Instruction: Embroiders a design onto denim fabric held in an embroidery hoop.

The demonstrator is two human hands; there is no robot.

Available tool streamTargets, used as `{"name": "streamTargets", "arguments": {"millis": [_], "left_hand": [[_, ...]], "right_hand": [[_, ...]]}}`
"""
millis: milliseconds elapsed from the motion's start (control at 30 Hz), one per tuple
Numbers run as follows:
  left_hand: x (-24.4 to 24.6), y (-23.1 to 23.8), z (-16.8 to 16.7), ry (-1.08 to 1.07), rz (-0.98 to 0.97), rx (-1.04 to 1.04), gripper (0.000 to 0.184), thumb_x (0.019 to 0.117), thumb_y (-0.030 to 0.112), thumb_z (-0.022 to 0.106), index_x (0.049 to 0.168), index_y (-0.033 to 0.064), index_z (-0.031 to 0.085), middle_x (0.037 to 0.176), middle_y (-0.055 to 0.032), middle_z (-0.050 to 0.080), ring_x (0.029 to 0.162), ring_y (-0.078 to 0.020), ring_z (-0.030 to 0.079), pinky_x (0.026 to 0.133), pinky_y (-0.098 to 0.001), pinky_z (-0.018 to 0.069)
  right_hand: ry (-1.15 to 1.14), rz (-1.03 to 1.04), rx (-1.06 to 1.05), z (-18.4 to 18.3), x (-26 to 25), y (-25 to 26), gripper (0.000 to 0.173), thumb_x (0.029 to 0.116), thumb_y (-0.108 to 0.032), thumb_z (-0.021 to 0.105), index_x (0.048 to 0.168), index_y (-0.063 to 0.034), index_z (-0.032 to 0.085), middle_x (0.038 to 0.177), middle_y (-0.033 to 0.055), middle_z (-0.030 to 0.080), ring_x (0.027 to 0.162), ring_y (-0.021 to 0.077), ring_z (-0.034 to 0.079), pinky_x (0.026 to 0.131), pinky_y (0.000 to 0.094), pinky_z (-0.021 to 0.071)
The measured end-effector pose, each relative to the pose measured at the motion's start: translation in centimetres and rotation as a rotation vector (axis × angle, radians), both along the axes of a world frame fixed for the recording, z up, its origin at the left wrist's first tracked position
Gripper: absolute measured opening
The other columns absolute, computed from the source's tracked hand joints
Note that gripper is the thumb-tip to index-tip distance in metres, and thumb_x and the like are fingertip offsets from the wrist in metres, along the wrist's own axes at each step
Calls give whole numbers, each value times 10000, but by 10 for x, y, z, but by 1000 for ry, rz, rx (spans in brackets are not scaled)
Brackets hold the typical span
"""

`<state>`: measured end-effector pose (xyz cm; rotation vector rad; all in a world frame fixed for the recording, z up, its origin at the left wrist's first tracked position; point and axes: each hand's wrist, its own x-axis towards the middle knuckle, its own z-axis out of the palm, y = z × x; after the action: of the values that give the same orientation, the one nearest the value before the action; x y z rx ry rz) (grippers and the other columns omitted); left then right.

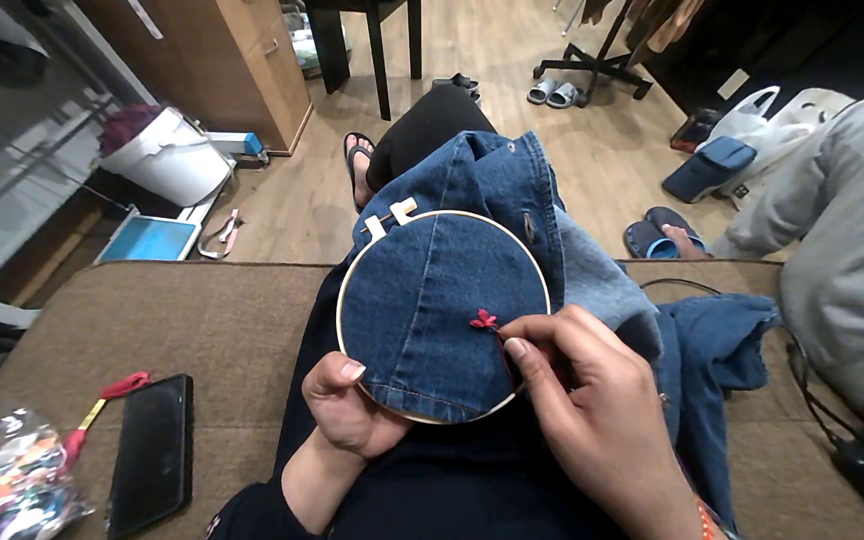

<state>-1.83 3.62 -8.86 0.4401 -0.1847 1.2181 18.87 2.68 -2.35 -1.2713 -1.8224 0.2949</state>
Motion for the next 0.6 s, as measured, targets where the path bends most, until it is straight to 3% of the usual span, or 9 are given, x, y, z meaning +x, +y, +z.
{"name": "streamTargets", "arguments": {"millis": [300, 467, 600], "left_hand": [[0, -3, 0, 26, 3, 9, 391, 890, 256, 669, 1213, 41, 717, 1203, -151, 718, 1161, -267, 678, 1009, -482, 533], [7, -10, 5, 143, -2, 29, 327, 920, 150, 617, 1207, 35, 726, 1198, -133, 728, 1162, -232, 683, 1027, -440, 530], [8, -12, 6, 103, 1, -30, 320, 900, 123, 612, 1178, 15, 728, 1178, -151, 728, 1155, -255, 683, 1030, -467, 521]], "right_hand": [[12, -26, 13, -1, -6, 0, 156, 1000, -237, 588, 974, -171, 726, 833, -96, 548, 686, -65, 515, 583, 75, 439], [54, -37, -35, -6, -6, -2, 152, 1010, -232, 554, 987, -188, 698, 856, -102, 550, 712, -56, 534, 599, 90, 460], [49, -33, -16, -6, -6, -3, 157, 1015, -244, 558, 995, -181, 700, 855, -100, 547, 708, -62, 523, 602, 82, 452]]}}
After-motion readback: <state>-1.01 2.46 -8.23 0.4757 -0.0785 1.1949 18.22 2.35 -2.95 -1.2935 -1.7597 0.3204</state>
